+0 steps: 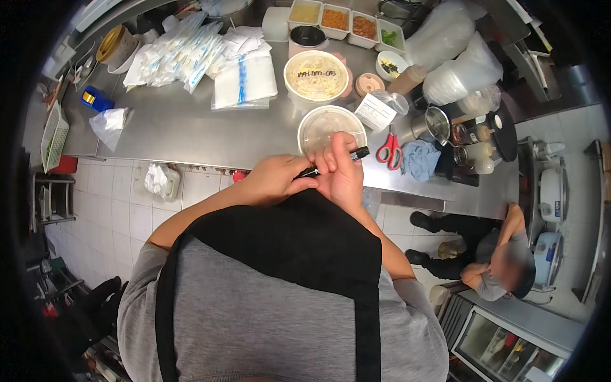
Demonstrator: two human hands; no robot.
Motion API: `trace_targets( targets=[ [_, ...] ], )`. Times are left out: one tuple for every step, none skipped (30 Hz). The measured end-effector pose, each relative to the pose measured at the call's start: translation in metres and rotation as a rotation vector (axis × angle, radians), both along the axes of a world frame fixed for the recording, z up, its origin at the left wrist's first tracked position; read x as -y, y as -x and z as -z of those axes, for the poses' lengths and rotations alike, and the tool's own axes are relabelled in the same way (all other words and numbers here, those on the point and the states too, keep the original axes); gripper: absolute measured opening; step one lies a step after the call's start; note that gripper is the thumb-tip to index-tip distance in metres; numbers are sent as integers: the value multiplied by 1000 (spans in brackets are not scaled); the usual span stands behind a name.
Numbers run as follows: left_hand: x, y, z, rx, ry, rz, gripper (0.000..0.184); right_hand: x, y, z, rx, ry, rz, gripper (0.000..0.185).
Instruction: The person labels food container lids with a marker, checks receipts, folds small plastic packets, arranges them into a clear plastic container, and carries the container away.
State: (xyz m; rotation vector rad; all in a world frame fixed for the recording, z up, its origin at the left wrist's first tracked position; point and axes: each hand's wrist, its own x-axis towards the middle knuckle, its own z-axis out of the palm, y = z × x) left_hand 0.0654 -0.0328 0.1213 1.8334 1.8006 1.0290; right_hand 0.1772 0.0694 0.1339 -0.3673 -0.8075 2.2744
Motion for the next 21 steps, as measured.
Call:
trace_targets(
  targets=[
    [-1, 0, 2, -1, 56, 24, 29, 1, -2, -1, -22, -15, -6, 15],
    [-2, 2, 3, -2, 110, 49, 29, 2, -4, -5, -45, -31, -11, 17],
    [-2, 4, 2, 4, 132, 77, 28, 2, -6, -11, -68, -48, -12, 19],
    [-2, 6, -2, 12, 155, 107, 27, 2, -5, -20, -96, -105, 8, 25],
    [-1, 7, -5, 22, 177, 136, 27, -5, -12, -41, -42, -181, 197, 26],
    [3, 14, -8, 73, 179, 146, 25, -23, -25, -65, 12, -260, 382, 27],
    [11, 24, -10, 122, 182, 157, 24, -58, -47, -77, -241, -342, 236, 31],
    [17, 33, -11, 169, 186, 172, 22, -86, -64, -87, -472, -351, -38, 39],
    [19, 38, -10, 152, 119, 186, 20, -87, -59, -90, -402, -338, 49, 42],
    [19, 42, -8, 139, 53, 198, 19, -86, -54, -94, -329, -325, 132, 46],
    [16, 46, -5, 126, -18, 206, 17, -85, -49, -95, -256, -313, 211, 49],
    [12, 49, 5, 139, -86, 227, 16, -74, -37, -89, -71, -237, 285, 60],
    [12, 50, 6, 131, -48, 240, 20, -91, -36, -62, -36, -537, 21, 67],
    [11, 50, 6, 120, -10, 252, 28, -97, -33, -35, 12, -486, -78, 72],
    [10, 51, 5, 105, 28, 264, 37, -96, -26, -11, 76, -429, -85, 74],
    [9, 52, 10, 102, 8, 276, 39, -73, -12, -9, 258, -300, 99, 61],
    [8, 52, 20, 100, -11, 289, 41, -63, 0, 5, 205, -422, 178, 37],
    [7, 51, 22, 98, -30, 303, 42, -59, 5, 11, 333, -490, 216, 15],
    [7, 51, 23, 103, 1, 303, 42, -55, 7, 17, 393, -598, 239, 12],
    [8, 52, 24, 109, 32, 304, 42, -52, 8, 21, 443, -647, 247, 14],
    [8, 52, 23, 114, 62, 305, 42, -50, 8, 24, 493, -697, 255, 15]
  ],
)
